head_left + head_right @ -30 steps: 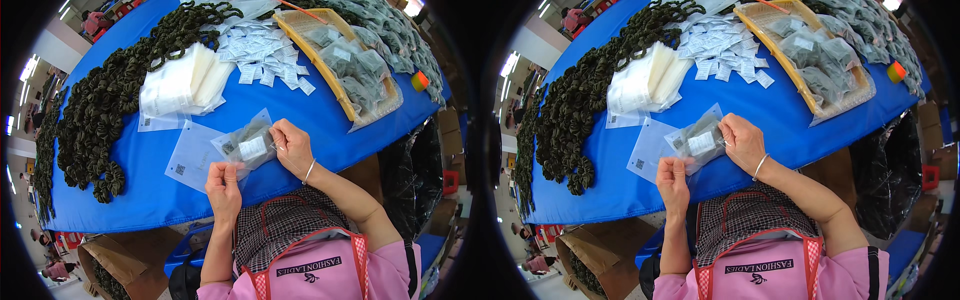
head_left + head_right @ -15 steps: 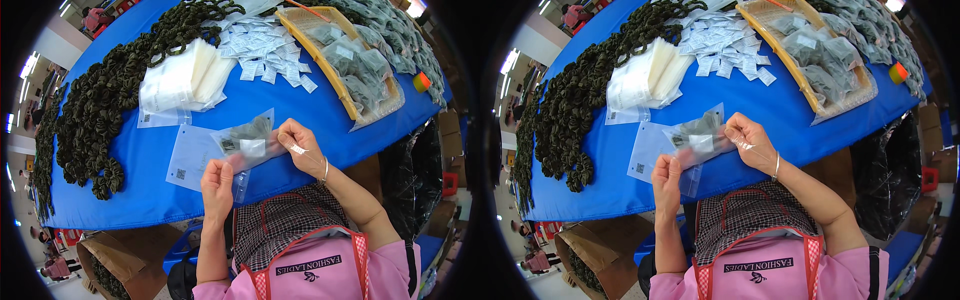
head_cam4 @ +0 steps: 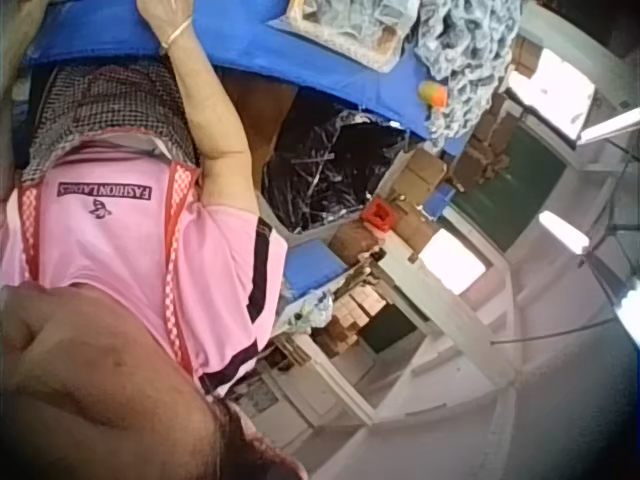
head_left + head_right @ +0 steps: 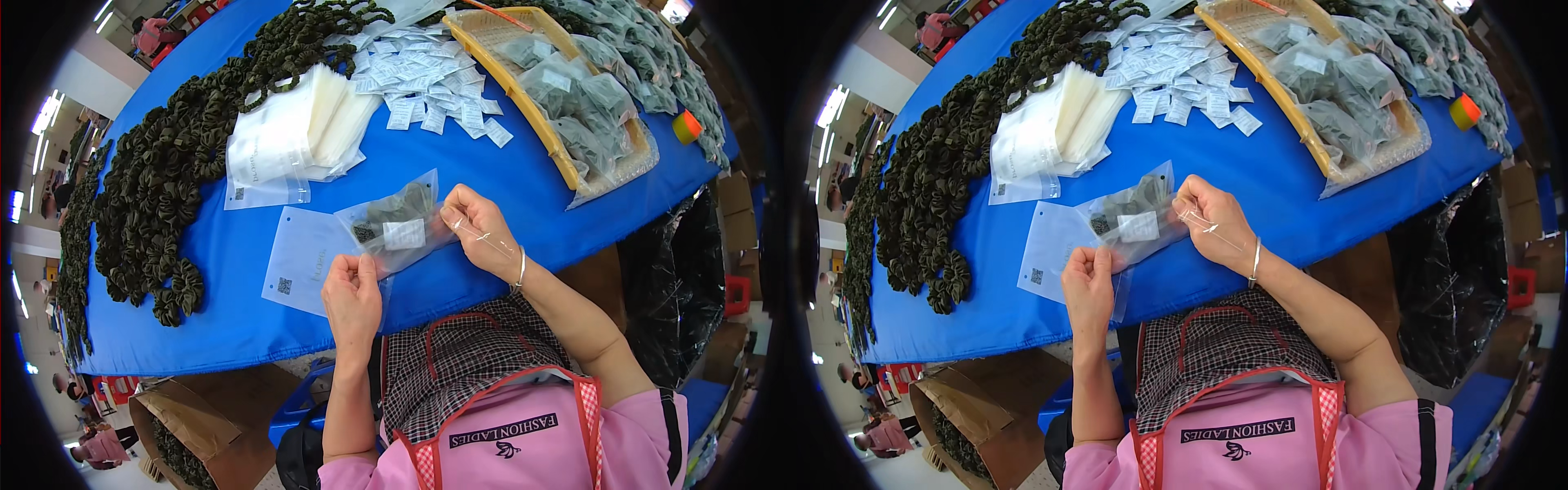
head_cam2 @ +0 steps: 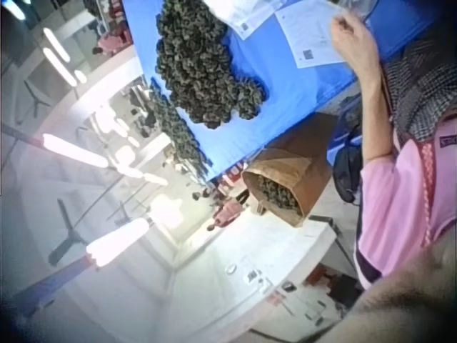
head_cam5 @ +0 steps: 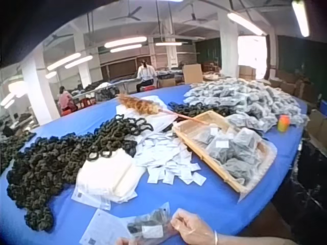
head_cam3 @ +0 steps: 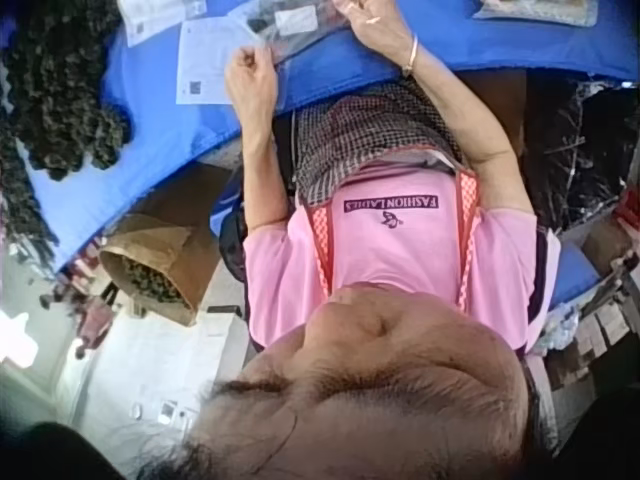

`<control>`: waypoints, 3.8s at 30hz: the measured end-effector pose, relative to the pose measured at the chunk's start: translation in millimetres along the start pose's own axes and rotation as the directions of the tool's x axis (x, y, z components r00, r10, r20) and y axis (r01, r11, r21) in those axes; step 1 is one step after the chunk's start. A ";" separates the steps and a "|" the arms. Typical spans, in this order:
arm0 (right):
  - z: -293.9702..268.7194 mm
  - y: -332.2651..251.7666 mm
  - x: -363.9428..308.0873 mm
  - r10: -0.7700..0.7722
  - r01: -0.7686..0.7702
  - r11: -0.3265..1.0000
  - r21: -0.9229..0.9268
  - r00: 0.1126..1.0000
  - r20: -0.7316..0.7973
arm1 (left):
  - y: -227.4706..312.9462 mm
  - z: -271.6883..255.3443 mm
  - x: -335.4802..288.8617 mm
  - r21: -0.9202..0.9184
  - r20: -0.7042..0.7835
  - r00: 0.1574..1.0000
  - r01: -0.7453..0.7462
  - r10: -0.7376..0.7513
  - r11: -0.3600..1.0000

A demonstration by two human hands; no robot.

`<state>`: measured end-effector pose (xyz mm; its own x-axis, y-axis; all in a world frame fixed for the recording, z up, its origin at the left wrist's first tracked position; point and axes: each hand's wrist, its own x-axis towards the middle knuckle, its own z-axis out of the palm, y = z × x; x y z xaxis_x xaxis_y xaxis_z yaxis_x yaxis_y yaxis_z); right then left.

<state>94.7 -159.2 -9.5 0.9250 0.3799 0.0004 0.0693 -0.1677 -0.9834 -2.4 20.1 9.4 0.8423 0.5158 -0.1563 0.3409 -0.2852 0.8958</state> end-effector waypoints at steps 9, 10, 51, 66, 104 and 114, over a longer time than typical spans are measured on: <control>-0.5 -12.2 10.5 0.066 -0.120 0.969 -0.214 0.968 -0.240 | 4.6 4.6 13.9 0.179 -0.160 0.971 -0.151 0.180 0.972; -7.6 -13.3 9.2 0.074 -0.111 0.986 -0.124 0.959 -0.272 | 8.2 4.0 11.0 0.128 -0.185 0.974 -0.108 0.131 0.986; -463.4 7.9 -259.9 0.280 -0.536 0.788 -0.303 0.750 -0.599 | 19.4 43.7 7.1 0.261 -0.006 0.667 -0.718 0.745 0.645; 4.1 -36.1 31.5 0.045 0.004 0.930 -0.369 0.991 0.124 | -16.6 25.0 1.5 0.480 0.081 0.899 -0.413 0.430 0.774; -3.0 -24.2 226.8 -0.430 0.510 0.482 -0.712 0.846 0.315 | -13.7 -0.3 14.9 0.613 0.193 0.896 -0.428 0.400 0.664; 22.2 -10.1 383.7 -0.269 0.450 0.375 -0.810 0.889 0.370 | -12.1 -4.4 18.9 0.565 0.192 0.898 -0.430 0.395 0.704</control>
<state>440.6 8.4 -3.5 0.6659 0.7194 0.1977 0.7452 -0.6290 -0.2213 7.5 36.9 -2.6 0.9716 0.1957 0.1333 0.1135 -0.8788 0.4634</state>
